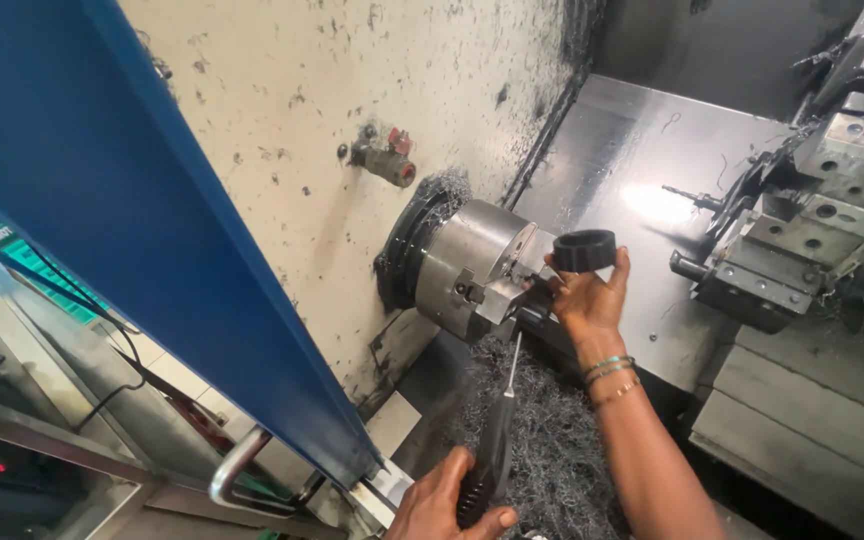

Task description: The worker operates a CNC lathe to machine metal rings, uses an air gun for cleaning, and performs quality control measurements.

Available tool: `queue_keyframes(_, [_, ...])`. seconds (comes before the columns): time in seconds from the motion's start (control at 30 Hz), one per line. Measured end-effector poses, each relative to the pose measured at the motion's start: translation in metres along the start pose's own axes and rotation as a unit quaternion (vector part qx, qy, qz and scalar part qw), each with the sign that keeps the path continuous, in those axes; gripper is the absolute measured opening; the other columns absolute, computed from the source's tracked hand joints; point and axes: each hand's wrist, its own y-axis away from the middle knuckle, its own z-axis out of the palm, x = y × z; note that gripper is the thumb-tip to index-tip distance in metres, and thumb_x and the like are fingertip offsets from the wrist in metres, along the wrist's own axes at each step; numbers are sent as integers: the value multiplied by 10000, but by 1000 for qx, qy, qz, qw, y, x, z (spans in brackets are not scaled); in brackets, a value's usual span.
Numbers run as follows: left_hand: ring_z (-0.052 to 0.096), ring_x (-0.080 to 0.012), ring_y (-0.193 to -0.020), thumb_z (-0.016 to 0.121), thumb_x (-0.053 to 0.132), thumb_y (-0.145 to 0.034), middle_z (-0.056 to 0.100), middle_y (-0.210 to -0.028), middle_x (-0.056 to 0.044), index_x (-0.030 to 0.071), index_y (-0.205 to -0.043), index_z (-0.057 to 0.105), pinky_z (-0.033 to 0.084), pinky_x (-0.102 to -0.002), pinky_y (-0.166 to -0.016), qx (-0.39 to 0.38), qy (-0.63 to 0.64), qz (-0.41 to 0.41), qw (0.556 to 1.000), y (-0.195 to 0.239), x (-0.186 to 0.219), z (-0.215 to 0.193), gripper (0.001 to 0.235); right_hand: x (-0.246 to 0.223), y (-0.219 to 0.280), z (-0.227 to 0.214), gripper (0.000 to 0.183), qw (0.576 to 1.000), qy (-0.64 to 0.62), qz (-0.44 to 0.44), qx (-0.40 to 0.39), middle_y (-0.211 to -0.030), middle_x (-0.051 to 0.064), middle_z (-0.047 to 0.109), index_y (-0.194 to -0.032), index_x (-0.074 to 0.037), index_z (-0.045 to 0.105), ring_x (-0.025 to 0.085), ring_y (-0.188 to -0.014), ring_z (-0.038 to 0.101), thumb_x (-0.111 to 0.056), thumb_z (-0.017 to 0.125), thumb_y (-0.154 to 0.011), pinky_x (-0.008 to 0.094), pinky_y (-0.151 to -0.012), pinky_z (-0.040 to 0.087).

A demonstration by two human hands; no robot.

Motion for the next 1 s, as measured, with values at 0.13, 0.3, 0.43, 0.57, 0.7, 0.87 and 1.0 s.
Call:
queue_keyframes(0.13, [733,-353,-921,685,570,-905,668,-974,-207,69,-1179,518,555,-488,-791,18,-51,-12,998,-13,32,-3,596,-28,64,59,849,989,64,-19,131,-1095,140,627,-1315,-86,525,238,-861,631,-791,448,-849,653,-946,562])
queue_keyframes(0.3, [714,-377,-829,677,503,-938,669,-935,-225,16,-1111,531,550,-512,-724,58,-78,43,994,-31,67,1,536,-34,139,51,721,974,37,-58,214,-1197,82,649,-1342,-170,533,259,-1032,663,-744,428,-920,528,-961,546])
queue_keyframes(0.43, [708,-365,-759,626,521,-942,673,-863,-186,26,-1126,512,560,-504,-676,47,-94,6,994,-45,88,-1,541,-21,191,-29,793,989,23,-66,129,-1130,215,720,-1439,-73,616,248,-885,665,-774,394,-1143,272,-599,491])
queue_keyframes(0.57, [733,-355,-731,577,545,-931,683,-823,-164,45,-1132,516,580,-490,-651,26,-69,-41,996,-41,116,-26,543,-24,220,-12,820,979,66,-13,192,-1080,196,738,-1323,-99,595,228,-829,692,-800,331,-990,266,-535,480])
queue_keyframes(0.7, [714,-390,-766,613,541,-941,681,-806,-204,13,-1092,542,556,-504,-682,40,-131,11,991,-45,100,-12,554,-20,230,-18,806,984,54,-23,170,-1128,260,705,-1373,-82,592,254,-858,691,-774,383,-1017,253,-521,472])
queue_keyframes(0.87, [699,-436,-814,662,489,-959,648,-940,-251,-14,-1111,506,560,-520,-705,63,-176,83,979,-48,57,31,548,-14,221,-2,731,984,37,-45,170,-1197,163,677,-1365,-89,559,318,-982,711,-714,414,-1015,260,-550,480])
queue_keyframes(1.0, [679,-472,-815,705,457,-940,593,-1043,-272,-23,-1156,452,554,-541,-700,85,-190,97,973,-52,31,48,583,-11,193,12,760,986,60,-41,149,-1105,177,676,-1329,-48,559,307,-950,679,-712,426,-982,446,-759,581])
